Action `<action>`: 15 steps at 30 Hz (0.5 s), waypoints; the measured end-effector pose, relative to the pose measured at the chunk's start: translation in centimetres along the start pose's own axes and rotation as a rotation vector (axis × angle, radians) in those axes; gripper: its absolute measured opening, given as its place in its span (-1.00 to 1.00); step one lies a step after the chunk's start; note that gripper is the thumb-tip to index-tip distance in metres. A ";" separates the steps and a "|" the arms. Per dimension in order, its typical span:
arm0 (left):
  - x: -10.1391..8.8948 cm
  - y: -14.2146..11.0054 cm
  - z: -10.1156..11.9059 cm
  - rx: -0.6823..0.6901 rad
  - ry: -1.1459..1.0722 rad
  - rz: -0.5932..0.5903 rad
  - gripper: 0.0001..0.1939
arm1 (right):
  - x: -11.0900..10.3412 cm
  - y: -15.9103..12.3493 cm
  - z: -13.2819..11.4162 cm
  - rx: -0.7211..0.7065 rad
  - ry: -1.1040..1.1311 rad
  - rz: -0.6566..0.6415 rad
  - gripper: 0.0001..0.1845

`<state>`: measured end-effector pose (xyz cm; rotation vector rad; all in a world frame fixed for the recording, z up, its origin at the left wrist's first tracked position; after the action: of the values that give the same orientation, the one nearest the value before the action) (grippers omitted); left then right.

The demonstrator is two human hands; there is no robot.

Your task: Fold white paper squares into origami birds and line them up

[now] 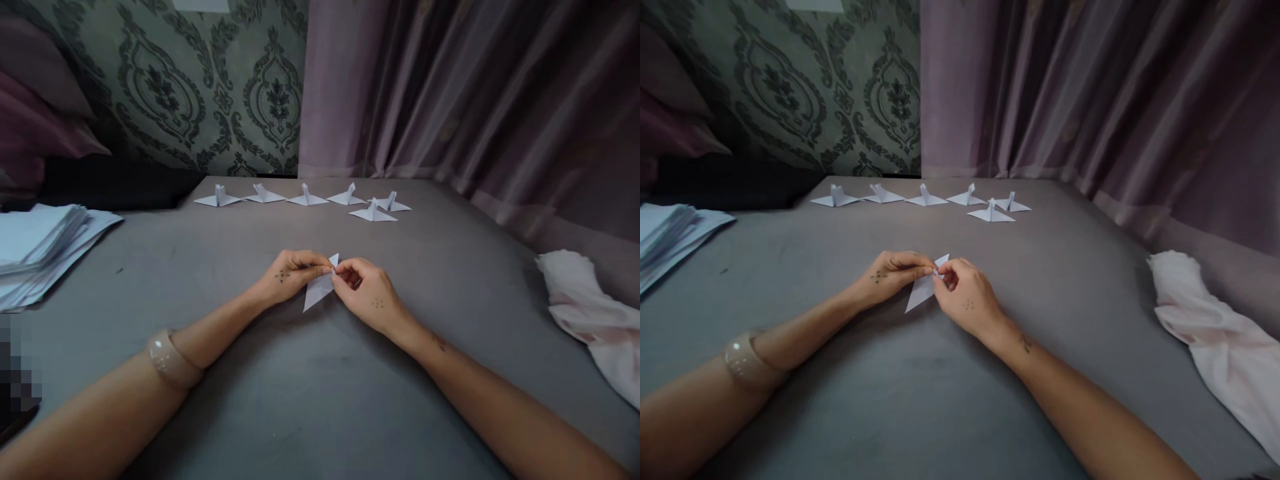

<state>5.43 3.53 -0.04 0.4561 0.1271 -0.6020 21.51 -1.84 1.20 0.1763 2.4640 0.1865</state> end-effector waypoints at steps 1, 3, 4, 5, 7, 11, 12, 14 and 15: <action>0.0 0.0 0.0 0.003 -0.006 0.000 -0.84 | 0.0 0.0 -0.1 -0.015 -0.013 0.007 -0.90; 0.1 0.0 -0.1 0.000 -0.022 0.004 -0.84 | 0.0 0.0 -0.2 -0.028 -0.026 0.014 -0.91; 0.1 0.0 -0.1 -0.002 -0.032 0.005 -0.84 | 0.0 0.0 -0.3 -0.027 -0.027 0.013 -0.90; 0.2 0.1 0.0 -0.006 -0.045 0.005 -0.83 | 0.0 0.0 -0.3 -0.025 -0.025 0.008 -0.90; 0.2 0.1 0.0 -0.001 -0.064 0.003 -0.83 | -0.1 0.1 -0.3 -0.011 -0.028 0.002 -0.90; 0.1 0.2 0.1 0.012 -0.066 -0.002 -0.82 | -0.1 0.2 -0.3 -0.028 -0.036 -0.010 -0.88; 0.1 0.2 0.2 0.016 -0.058 -0.006 -0.81 | -0.1 0.2 -0.3 -0.035 -0.044 -0.015 -0.88; 0.1 0.1 0.2 0.027 -0.044 -0.017 -0.81 | 0.0 0.1 -0.4 -0.057 -0.060 -0.025 -0.88; 0.1 0.1 0.2 0.034 -0.040 -0.022 -0.82 | 0.0 0.1 -0.4 -0.071 -0.067 -0.029 -0.88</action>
<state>5.59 3.46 0.17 0.4757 0.0845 -0.6354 21.22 -1.78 1.56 0.1144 2.3882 0.2517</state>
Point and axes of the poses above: each hand's wrist, its own y-axis towards the middle knuckle, its own x-axis out of the palm, z = x × y, the point moved 3 cm from there along y, towards the middle knuckle, and after that the axes turned 9 degrees about x, right-handed, at the moved point
